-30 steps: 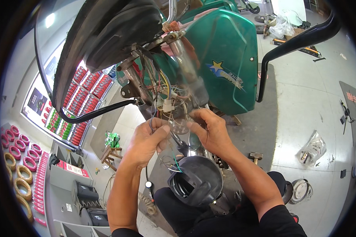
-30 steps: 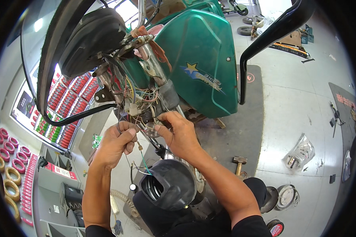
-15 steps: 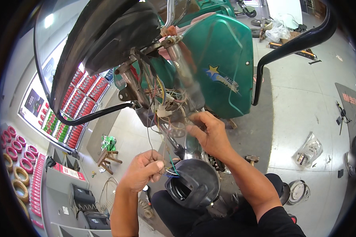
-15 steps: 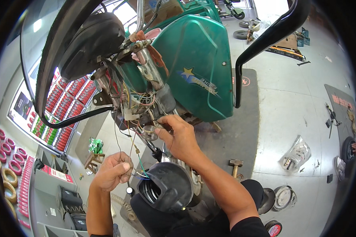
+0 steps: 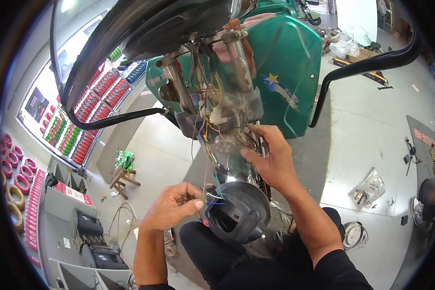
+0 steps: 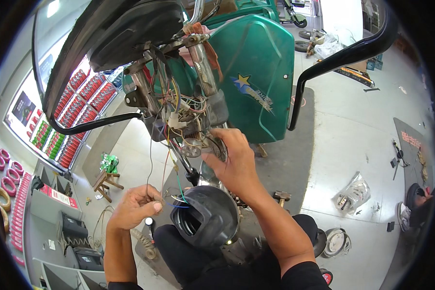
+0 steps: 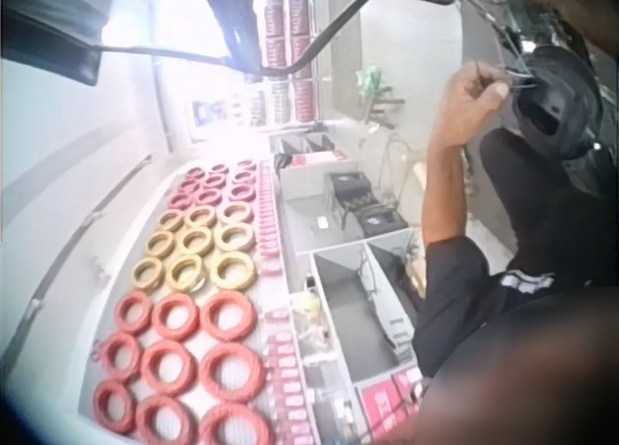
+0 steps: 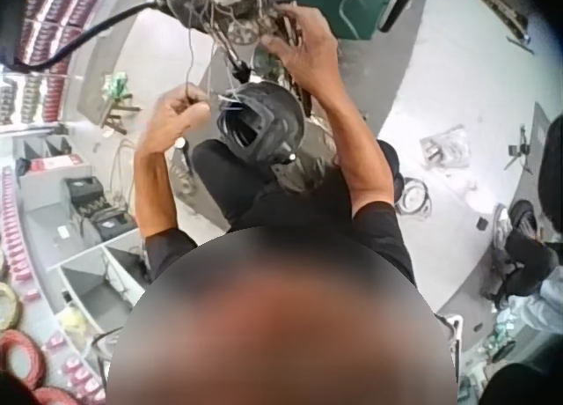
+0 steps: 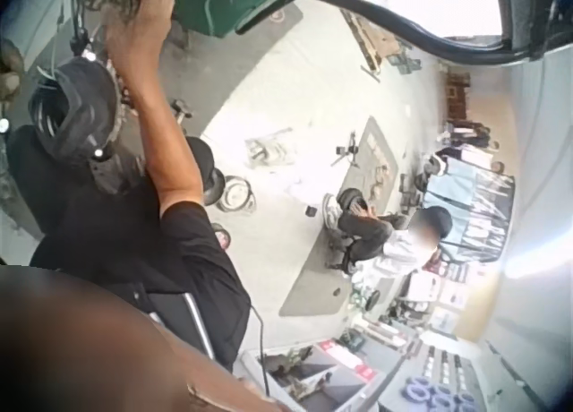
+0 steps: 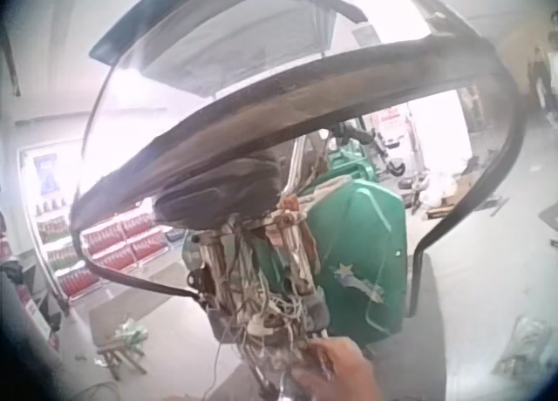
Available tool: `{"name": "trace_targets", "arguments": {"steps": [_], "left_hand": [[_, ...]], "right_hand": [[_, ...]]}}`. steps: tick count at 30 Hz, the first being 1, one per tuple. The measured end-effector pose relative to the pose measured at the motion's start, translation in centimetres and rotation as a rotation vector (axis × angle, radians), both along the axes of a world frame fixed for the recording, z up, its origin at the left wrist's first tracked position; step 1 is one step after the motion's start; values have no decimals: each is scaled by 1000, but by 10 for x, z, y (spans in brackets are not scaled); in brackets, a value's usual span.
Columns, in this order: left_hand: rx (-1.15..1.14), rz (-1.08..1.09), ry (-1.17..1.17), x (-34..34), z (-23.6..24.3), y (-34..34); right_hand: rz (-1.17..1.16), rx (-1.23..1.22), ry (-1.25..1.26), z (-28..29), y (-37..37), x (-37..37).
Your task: The person works on the exposed wiring harness of a green motorcycle, using red-handled pliers to strip wire insulation and then twisting and connecting wires by hand.
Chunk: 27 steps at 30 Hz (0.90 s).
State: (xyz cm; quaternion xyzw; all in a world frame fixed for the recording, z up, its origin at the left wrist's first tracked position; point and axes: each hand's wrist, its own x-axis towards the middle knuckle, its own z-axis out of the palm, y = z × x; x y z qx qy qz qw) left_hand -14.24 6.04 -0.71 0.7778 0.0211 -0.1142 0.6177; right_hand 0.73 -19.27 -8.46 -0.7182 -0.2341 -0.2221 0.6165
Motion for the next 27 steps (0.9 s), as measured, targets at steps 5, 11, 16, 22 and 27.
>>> {"name": "trace_targets", "arguments": {"steps": [5, 11, 16, 22, 27], "left_hand": [[79, 11, -42, 0, -4, -5], [279, -91, -228, 3, -2, -15], [278, -68, -292, -1, -5, -27], [358, -105, -325, 1, -7, -26], [359, -97, -343, 3, -10, -26]], "right_hand": [[-243, -192, -312, 24, -9, -38], [76, -208, -177, 39, -2, -82], [137, -195, -115, 37, 14, -84], [292, 15, 136, 35, 20, -85], [344, 77, 304, 36, 14, -89]]}}
